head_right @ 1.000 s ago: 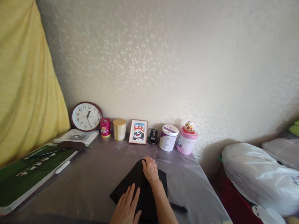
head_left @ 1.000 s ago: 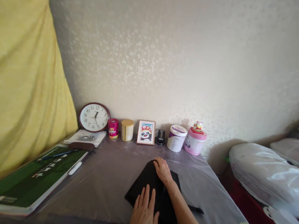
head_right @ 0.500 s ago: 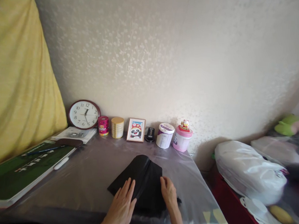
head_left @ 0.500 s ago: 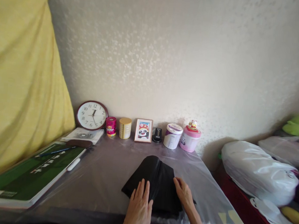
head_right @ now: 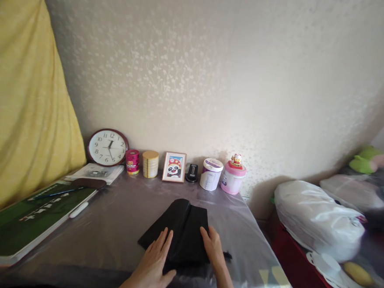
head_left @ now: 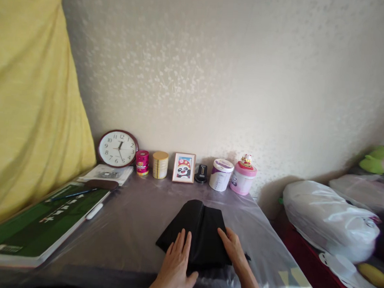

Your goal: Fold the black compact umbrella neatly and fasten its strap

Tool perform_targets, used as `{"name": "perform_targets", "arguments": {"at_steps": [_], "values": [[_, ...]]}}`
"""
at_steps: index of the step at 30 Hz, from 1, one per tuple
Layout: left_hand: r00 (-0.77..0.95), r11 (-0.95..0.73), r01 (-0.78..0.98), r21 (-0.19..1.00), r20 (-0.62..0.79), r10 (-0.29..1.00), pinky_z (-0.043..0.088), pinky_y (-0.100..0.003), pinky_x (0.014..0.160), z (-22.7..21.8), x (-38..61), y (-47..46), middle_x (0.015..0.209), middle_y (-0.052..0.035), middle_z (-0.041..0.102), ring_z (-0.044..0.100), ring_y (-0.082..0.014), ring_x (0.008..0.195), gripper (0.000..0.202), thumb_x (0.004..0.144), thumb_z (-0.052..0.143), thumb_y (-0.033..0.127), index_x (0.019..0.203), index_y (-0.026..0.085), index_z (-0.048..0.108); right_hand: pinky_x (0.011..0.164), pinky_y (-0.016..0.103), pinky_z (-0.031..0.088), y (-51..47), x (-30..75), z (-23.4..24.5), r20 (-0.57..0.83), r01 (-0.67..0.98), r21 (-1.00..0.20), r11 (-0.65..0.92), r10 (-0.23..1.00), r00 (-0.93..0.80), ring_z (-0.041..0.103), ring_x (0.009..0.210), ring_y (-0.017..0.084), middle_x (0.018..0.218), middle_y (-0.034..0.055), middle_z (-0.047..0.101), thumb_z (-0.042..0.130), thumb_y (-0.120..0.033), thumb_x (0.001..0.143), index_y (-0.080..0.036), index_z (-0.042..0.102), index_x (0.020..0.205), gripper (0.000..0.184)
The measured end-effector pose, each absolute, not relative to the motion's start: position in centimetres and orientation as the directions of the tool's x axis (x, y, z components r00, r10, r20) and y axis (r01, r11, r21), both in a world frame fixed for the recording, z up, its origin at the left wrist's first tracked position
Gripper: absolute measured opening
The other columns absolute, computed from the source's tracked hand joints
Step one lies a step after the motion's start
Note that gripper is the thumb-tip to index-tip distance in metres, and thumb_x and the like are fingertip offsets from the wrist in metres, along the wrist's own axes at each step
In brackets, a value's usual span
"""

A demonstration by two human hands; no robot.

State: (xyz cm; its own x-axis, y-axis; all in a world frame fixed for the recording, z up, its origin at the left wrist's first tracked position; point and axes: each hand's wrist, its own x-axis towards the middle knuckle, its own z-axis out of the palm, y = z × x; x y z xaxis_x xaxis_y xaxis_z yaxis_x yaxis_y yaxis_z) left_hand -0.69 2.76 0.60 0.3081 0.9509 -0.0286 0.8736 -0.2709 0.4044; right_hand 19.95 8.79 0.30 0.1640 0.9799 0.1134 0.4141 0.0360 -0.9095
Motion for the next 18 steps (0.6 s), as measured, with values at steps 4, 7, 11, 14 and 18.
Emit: {"name": "perform_targets", "arguments": {"at_steps": [4, 7, 11, 14, 18], "values": [[0.26, -0.219, 0.896, 0.385, -0.057, 0.964, 0.015, -0.041, 0.11, 0.2, -0.4, 2.8, 0.148, -0.0077, -0.004, 0.004, -0.0233, 0.136, 0.091, 0.064, 0.049, 0.022, 0.139, 0.016, -0.002, 0.061, 0.029, 0.047, 9.1, 18.4, 2.2, 0.174, 0.42, -0.902, 0.097, 0.974, 0.147, 0.062, 0.071, 0.023, 0.069, 0.0029, 0.068, 0.047, -0.052, 0.075, -0.016, 0.066, 0.079, 0.041], [0.236, -0.21, 0.902, 0.377, -0.024, 0.971, 0.014, -0.042, 0.11, -0.6, -0.3, 2.9, 0.149, -0.0063, -0.003, 0.002, -0.0228, 0.137, 0.091, 0.063, 0.047, 0.019, 0.139, 0.016, -0.003, 0.059, 0.028, 0.045, 9.8, 17.2, 3.3, 0.242, 0.526, -0.839, 0.14, 0.962, 0.129, 0.061, 0.067, 0.022, 0.066, 0.0033, 0.067, 0.044, -0.05, 0.078, -0.017, 0.065, 0.075, 0.04], [0.23, -0.203, 0.907, 0.368, -0.03, 0.973, 0.014, -0.043, 0.11, -0.5, -0.4, 2.8, 0.149, -0.0061, 0.0, 0.004, -0.0225, 0.137, 0.09, 0.063, 0.045, 0.016, 0.139, 0.016, -0.003, 0.062, 0.029, 0.043, 10.2, 16.9, 3.7, 0.299, 0.758, -0.644, 0.105, 0.946, 0.123, 0.063, 0.069, 0.022, 0.072, 0.0068, 0.068, 0.039, -0.04, 0.083, -0.018, 0.064, 0.081, 0.034], [0.221, -0.19, 0.918, 0.349, -0.051, 0.974, 0.016, -0.042, 0.109, -0.1, -0.4, 2.7, 0.149, -0.0059, 0.0, 0.006, -0.0222, 0.137, 0.089, 0.063, 0.043, 0.014, 0.139, 0.016, -0.003, 0.071, 0.03, 0.043, 9.7, 17.4, 3.8, 0.288, 0.86, -0.51, 0.022, 0.946, 0.147, 0.064, 0.084, 0.024, 0.091, 0.0104, 0.069, 0.039, -0.034, 0.084, -0.017, 0.06, 0.104, 0.034], [0.218, -0.196, 0.919, 0.342, -0.028, 0.976, 0.016, -0.042, 0.11, 0.1, -0.2, 2.6, 0.149, -0.0055, 0.0, 0.005, -0.0216, 0.137, 0.089, 0.063, 0.042, 0.013, 0.139, 0.016, -0.004, 0.077, 0.031, 0.042, 8.9, 17.7, 4.4, 0.332, 0.916, -0.401, -0.025, 0.928, 0.17, 0.061, 0.092, 0.024, 0.101, 0.011, 0.065, 0.041, -0.032, 0.084, -0.017, 0.058, 0.111, 0.036]]}}
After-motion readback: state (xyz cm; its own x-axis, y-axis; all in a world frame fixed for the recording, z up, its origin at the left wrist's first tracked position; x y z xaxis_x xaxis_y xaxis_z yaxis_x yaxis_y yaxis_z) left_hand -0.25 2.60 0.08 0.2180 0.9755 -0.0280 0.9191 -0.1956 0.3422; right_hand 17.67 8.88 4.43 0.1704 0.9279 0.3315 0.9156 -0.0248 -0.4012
